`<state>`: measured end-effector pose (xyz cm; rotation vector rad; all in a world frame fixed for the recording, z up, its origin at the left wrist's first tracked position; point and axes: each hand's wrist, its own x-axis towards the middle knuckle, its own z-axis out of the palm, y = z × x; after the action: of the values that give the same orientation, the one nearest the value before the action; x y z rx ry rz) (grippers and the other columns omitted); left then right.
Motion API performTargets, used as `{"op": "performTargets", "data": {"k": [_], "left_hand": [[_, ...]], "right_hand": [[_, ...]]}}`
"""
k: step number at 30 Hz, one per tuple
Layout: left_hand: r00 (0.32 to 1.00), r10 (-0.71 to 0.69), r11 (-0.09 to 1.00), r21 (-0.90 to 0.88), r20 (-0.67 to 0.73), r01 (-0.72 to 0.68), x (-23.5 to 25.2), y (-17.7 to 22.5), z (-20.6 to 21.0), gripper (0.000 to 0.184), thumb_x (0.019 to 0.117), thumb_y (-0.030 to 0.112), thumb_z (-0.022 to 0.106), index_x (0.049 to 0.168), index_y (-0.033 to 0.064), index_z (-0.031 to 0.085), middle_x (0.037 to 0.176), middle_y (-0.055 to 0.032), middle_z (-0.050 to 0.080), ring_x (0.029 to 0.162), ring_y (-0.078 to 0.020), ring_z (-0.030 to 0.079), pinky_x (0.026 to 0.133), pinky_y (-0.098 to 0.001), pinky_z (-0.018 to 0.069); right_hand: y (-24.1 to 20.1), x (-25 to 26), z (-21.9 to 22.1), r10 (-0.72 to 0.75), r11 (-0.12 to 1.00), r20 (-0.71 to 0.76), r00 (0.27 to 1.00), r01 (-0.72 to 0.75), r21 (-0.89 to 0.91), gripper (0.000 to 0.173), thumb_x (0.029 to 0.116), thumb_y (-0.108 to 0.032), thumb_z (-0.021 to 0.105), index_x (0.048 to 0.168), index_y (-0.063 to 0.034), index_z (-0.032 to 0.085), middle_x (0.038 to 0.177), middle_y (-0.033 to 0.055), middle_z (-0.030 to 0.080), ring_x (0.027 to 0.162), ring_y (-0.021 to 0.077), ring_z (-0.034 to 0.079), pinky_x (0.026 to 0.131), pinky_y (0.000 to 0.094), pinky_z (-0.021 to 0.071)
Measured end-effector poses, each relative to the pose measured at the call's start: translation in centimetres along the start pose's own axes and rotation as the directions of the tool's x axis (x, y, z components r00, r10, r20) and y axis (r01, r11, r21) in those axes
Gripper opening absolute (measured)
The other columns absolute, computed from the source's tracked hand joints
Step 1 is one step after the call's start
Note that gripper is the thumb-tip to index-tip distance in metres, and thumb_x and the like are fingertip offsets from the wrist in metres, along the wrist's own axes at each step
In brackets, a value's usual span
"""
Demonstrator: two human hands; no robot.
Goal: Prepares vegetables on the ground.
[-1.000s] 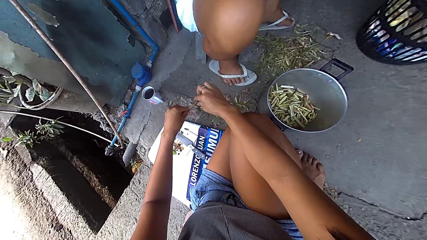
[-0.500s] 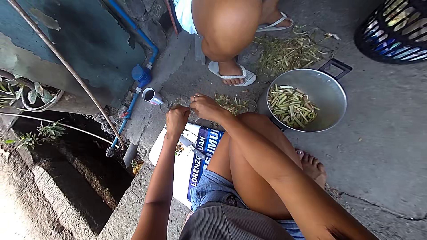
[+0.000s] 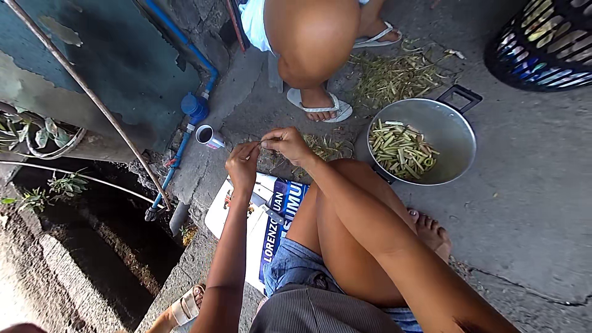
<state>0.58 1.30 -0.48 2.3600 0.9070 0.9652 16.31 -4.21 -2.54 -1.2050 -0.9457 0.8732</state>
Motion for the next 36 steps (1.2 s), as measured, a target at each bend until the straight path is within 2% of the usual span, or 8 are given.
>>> {"op": "performTargets", "data": {"k": [3,6,10,15,22,25,29,36], "left_hand": [[0.993,0.029,0.992,0.122,0.113,-0.043,0.5,0.5,-0.6,0.013,0.0962,0.007,0.07,0.105,0.0029,0.079,0.11,-0.0164,0.073,0.1,-0.0274,0.072,0.089,-0.0446,0.0572],[0.978,0.049,0.977,0.192,0.203,-0.089,0.7,0.5,-0.9,0.016,0.0988,0.007,0.065,0.107,0.0023,0.078,0.111,-0.0177,0.072,0.102,-0.0318,0.071,0.09,-0.0503,0.0561],[0.965,0.071,0.959,0.248,0.253,-0.136,0.8,0.1,-0.7,0.016,0.0987,0.009,0.065,0.105,0.0029,0.078,0.108,-0.0168,0.074,0.1,-0.033,0.071,0.089,-0.051,0.0565],[0.956,0.1,0.94,0.29,0.275,-0.181,0.8,-0.2,-0.4,0.013,0.0956,0.009,0.068,0.101,0.0038,0.079,0.101,-0.0149,0.075,0.096,-0.0326,0.072,0.085,-0.0509,0.0576],[0.961,0.172,0.928,0.293,0.217,-0.232,0.6,0.0,-0.1,0.014,0.0949,0.009,0.068,0.102,0.0021,0.079,0.104,-0.0149,0.075,0.1,-0.0321,0.072,0.089,-0.0491,0.0574],[0.972,0.206,0.926,0.297,0.114,-0.232,0.7,0.3,0.5,0.013,0.0941,0.008,0.069,0.099,0.0014,0.079,0.101,-0.0151,0.076,0.097,-0.0315,0.072,0.087,-0.046,0.0583],[0.973,0.23,0.938,0.261,0.031,-0.23,0.6,1.1,0.8,0.012,0.0933,0.006,0.07,0.1,0.0002,0.079,0.102,-0.0153,0.075,0.096,-0.0306,0.072,0.087,-0.0427,0.0582],[0.977,0.21,0.972,0.117,-0.042,-0.204,0.7,1.6,0.8,0.013,0.0932,0.002,0.069,0.101,-0.0018,0.079,0.105,-0.0174,0.076,0.099,-0.0317,0.073,0.09,-0.0417,0.0583]], "right_hand": [[-0.6,-0.4,-0.2,-0.181,0.911,0.029,0.983,0.178,-0.373,0.011,0.0925,-0.001,0.068,0.097,0.002,0.078,0.099,0.0164,0.07,0.09,0.0229,0.067,0.086,0.0382,0.0548],[-0.3,-0.6,-0.3,-0.304,0.748,0.117,0.945,0.313,-0.585,0.016,0.0941,0.0,0.063,0.099,0.0003,0.079,0.103,0.0184,0.071,0.102,0.0347,0.066,0.096,0.0482,0.0522],[-0.2,-0.5,-0.4,-0.3,0.626,0.227,0.927,0.37,-0.686,0.018,0.0963,-0.001,0.061,0.102,-0.0004,0.078,0.103,0.0169,0.072,0.103,0.037,0.064,0.095,0.0468,0.0518],[0.0,-0.3,-0.5,-0.156,0.639,0.289,0.944,0.32,-0.7,0.018,0.0979,-0.004,0.061,0.103,-0.0007,0.078,0.1,0.0188,0.072,0.105,0.0382,0.065,0.099,0.0485,0.0497],[-0.4,-0.4,-0.7,-0.113,0.815,0.157,0.981,0.182,-0.551,0.017,0.0946,-0.002,0.063,0.103,0.0036,0.077,0.102,0.0233,0.071,0.103,0.0383,0.067,0.096,0.0545,0.0503],[-0.5,-0.4,-0.7,-0.058,0.903,0.057,0.997,0.076,-0.423,0.016,0.0961,-0.003,0.065,0.105,0.0042,0.076,0.106,0.0212,0.071,0.097,0.0286,0.069,0.091,0.046,0.0555],[-0.3,-0.6,-0.9,0.031,0.992,-0.071,0.997,-0.039,-0.121,0.01,0.094,-0.004,0.07,0.101,0.0013,0.075,0.094,0.007,0.073,0.083,0.0058,0.065,0.081,0.0266,0.0557],[-1.2,-1.0,-0.3,0.13,0.981,-0.148,0.98,-0.106,0.164,0.007,0.0928,0.002,0.069,0.097,-0.0014,0.073,0.081,-0.0031,0.069,0.068,0.0009,0.058,0.066,0.0185,0.0507]]}}
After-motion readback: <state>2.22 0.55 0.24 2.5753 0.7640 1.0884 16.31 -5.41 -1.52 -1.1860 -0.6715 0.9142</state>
